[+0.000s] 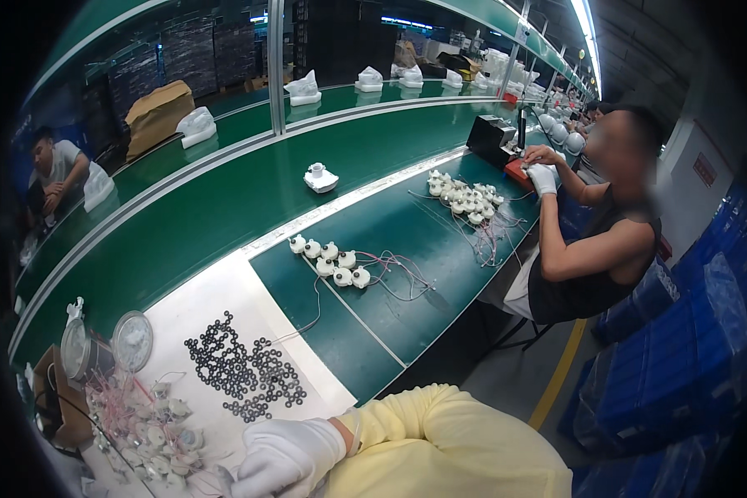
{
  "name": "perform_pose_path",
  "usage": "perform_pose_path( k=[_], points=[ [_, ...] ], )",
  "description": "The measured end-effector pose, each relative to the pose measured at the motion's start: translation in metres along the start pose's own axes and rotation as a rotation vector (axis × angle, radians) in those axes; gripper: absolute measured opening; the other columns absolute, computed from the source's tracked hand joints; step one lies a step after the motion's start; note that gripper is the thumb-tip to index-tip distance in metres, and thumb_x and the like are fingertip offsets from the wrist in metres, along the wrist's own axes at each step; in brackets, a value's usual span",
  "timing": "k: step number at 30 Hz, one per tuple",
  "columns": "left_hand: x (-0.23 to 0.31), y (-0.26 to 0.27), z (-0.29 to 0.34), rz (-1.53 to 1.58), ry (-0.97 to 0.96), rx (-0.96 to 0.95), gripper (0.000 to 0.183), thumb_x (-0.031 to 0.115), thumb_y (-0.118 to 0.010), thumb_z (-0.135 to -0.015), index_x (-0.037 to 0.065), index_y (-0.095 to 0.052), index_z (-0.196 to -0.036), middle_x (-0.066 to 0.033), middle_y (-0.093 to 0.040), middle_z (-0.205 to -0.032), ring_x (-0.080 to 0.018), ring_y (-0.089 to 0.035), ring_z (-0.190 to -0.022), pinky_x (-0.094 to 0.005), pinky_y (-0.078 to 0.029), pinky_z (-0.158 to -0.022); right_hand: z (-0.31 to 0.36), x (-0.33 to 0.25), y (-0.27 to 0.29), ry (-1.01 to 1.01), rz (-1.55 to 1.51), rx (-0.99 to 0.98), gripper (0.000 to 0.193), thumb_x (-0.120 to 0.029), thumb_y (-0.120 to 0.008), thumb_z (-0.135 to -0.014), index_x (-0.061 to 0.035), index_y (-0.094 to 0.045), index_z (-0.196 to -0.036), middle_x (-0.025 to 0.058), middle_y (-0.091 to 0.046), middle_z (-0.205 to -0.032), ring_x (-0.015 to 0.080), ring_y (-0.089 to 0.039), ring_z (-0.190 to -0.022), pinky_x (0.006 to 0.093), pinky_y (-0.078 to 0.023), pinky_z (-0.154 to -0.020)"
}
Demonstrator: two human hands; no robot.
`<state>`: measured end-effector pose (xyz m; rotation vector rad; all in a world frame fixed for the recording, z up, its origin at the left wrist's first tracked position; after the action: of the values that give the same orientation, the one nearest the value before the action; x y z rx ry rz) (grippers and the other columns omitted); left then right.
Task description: The person assembles small white electronic components by inserting black circular washers into their openings. The person picks up a component, places a washer into the center, and then sets the unit down on the green workbench. This process is repeated continuously throughout the video.
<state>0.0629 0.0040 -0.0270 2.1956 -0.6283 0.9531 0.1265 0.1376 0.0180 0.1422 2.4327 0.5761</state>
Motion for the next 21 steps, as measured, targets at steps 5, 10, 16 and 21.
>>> perform_pose_path(
  k=[5, 10, 16, 21],
  points=[
    [-0.006, 0.023, -0.036, -0.464, -0.036, -0.074, 0.049, 0.031, -0.058, -0.103, -0.002, -0.057, -0.14, -0.0249, -0.063, -0.132, -0.0428, -0.058, -0.125, -0.0509, -0.047, -0.108, 0.033, 0.012, 0.012, -0.302, -0.498, 0.455, 0.077, -0.051, -0.067, -0.1, 0.0048, -0.049, -0.15, 0.0163, -0.071, -0.111, 0.0162, -0.065, -0.067, 0.0316, -0.049, -0.059],
    [-0.017, 0.038, -0.102, -1.19, -0.023, -0.137, 0.048, 0.029, -0.063, -0.098, 0.003, -0.061, -0.138, -0.0266, -0.062, -0.137, -0.0456, -0.057, -0.124, -0.0532, -0.048, -0.104, 0.075, -0.003, 0.027, -0.595, -1.488, 0.955, 0.084, -0.049, -0.063, -0.102, 0.0121, -0.038, -0.154, 0.0196, -0.067, -0.087, 0.0178, -0.054, -0.056, 0.0251, -0.042, -0.052],
    [-0.049, 0.037, -0.092, -1.181, -0.022, -0.083, 0.047, 0.025, -0.067, -0.093, 0.0, -0.06, -0.133, -0.0172, -0.066, -0.115, -0.0427, -0.058, -0.118, -0.0547, -0.044, -0.104, 0.125, -0.029, 0.065, -1.067, -0.992, 1.01, 0.073, -0.047, -0.053, -0.107, 0.011, -0.045, -0.15, 0.0053, -0.056, -0.074, 0.0104, -0.046, -0.054, 0.023, -0.035, -0.05],
    [-0.081, 0.05, -0.104, -1.151, 0.03, -0.039, 0.04, 0.021, -0.06, -0.097, 0.0, -0.059, -0.131, -0.0195, -0.064, -0.121, -0.0403, -0.057, -0.118, -0.0538, -0.042, -0.106, 0.149, -0.04, 0.099, -1.077, 0.418, 0.502, 0.054, -0.048, -0.063, -0.102, -0.0025, -0.068, -0.131, 0.002, -0.073, -0.086, 0.0125, -0.063, -0.061, 0.0254, -0.042, -0.055]
  ],
)
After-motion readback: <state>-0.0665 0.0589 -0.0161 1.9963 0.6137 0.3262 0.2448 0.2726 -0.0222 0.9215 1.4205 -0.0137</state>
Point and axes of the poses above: each hand's wrist, its own z-axis away from the middle knuckle, its own y-axis out of the back of the hand, x = y × z, the point moved 6 cm from there along -z, towards the middle knuckle
